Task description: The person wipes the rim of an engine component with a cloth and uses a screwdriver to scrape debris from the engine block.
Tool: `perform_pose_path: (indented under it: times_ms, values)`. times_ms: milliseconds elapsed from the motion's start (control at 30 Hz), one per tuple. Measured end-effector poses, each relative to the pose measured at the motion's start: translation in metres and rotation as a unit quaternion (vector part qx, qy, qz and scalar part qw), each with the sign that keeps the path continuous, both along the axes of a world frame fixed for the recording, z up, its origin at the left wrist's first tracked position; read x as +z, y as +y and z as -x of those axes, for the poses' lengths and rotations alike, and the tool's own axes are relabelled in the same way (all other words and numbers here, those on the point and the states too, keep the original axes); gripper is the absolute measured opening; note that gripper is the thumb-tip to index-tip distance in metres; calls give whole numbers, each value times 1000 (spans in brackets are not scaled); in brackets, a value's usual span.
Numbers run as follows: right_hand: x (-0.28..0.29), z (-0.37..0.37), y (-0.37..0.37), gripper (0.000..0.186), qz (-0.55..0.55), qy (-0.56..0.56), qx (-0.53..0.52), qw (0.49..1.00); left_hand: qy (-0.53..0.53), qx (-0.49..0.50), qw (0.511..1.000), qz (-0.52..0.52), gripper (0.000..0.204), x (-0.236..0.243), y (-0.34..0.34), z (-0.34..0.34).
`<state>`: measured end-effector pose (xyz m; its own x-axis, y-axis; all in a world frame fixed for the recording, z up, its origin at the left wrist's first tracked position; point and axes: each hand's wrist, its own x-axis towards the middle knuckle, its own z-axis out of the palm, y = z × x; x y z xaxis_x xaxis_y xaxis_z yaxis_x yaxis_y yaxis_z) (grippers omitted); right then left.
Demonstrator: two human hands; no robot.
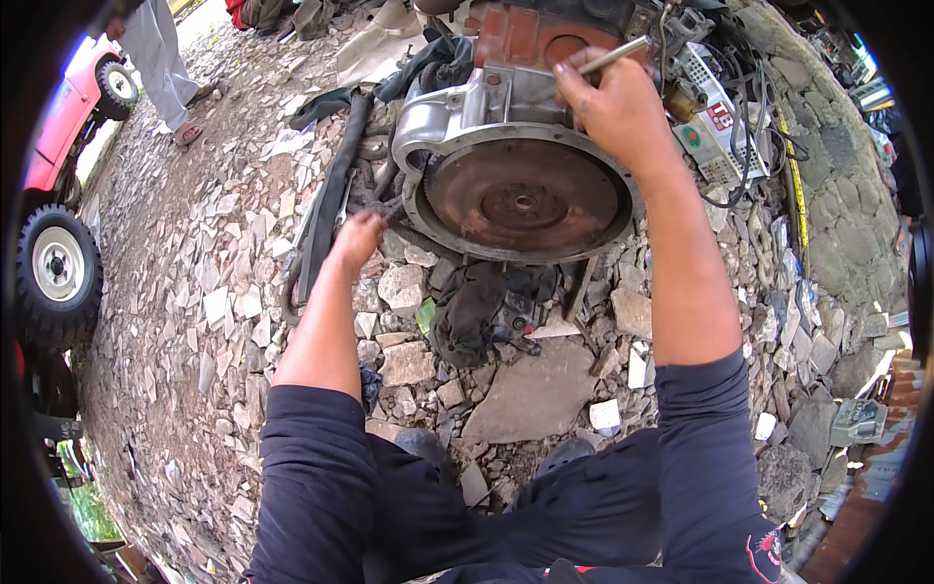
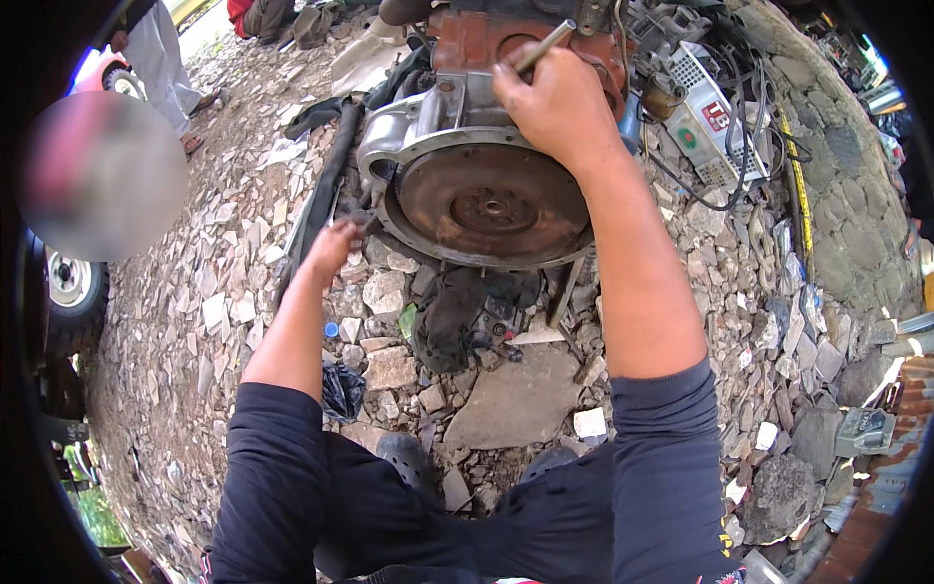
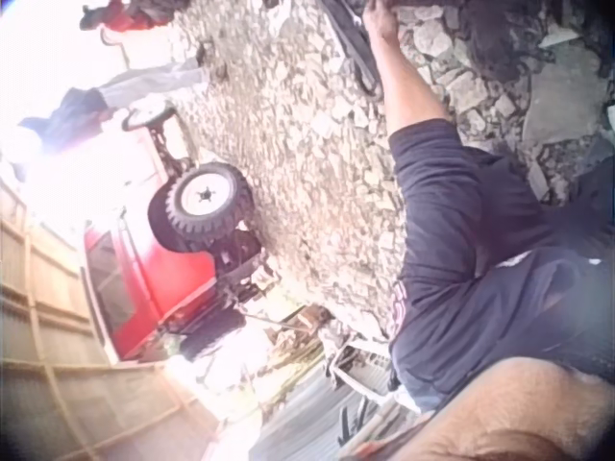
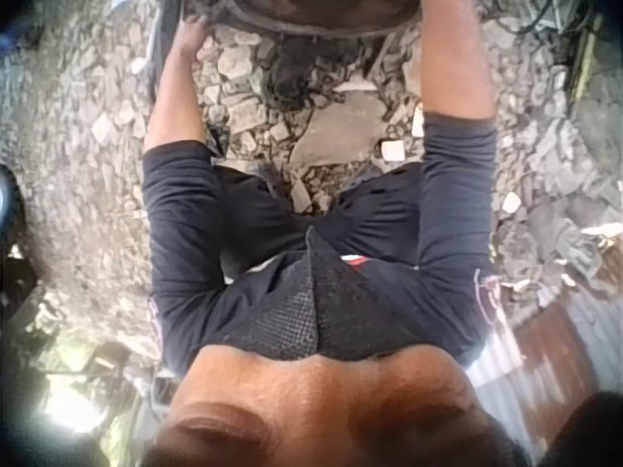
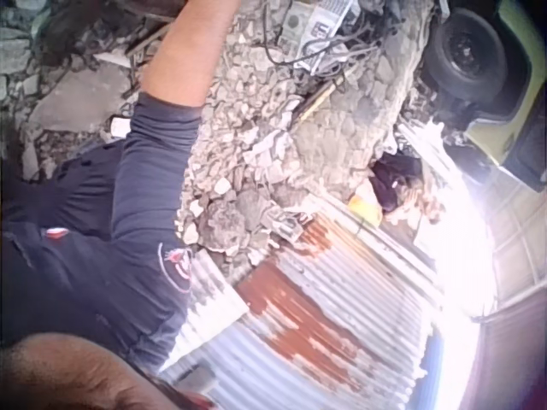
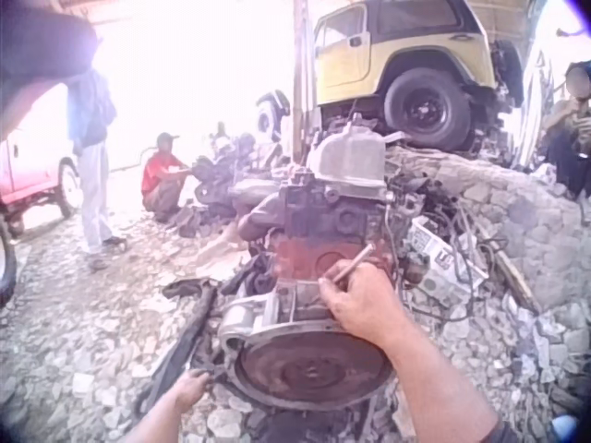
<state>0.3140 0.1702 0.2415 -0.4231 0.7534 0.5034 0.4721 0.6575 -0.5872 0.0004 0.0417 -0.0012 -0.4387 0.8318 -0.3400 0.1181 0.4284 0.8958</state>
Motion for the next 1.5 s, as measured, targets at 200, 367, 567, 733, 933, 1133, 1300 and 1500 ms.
perform_pose_path:
  times_ms: [200,367,567,733,933,1133,1300,1500]
  values:
    - [-1,1,18,27,-69,-42,66,995,-39,108,969,-219,38,96,41,-36]
    - [-27,0,24,25,63,41,107,991,-44,96,959,-265,37,130,57,-60]
    - [-10,-4,9,23,169,28,109,979,38,119,957,-263,38,129,60,-73]
    - [-17,0,24,22,133,50,125,982,91,180,936,-289,43,106,77,-83]
    - [12,-12,22,20,152,-67,87,982,95,230,908,-337,43,92,85,-83]
    - [-2,-4,25,18,174,-39,106,978,108,231,905,-340,43,88,90,-80]
    - [1,9,22,18,130,-6,143,981,95,242,899,-354,43,93,87,-86]
    - [24,3,10,21,203,-89,2,975,120,248,890,-362,43,90,90,-90]
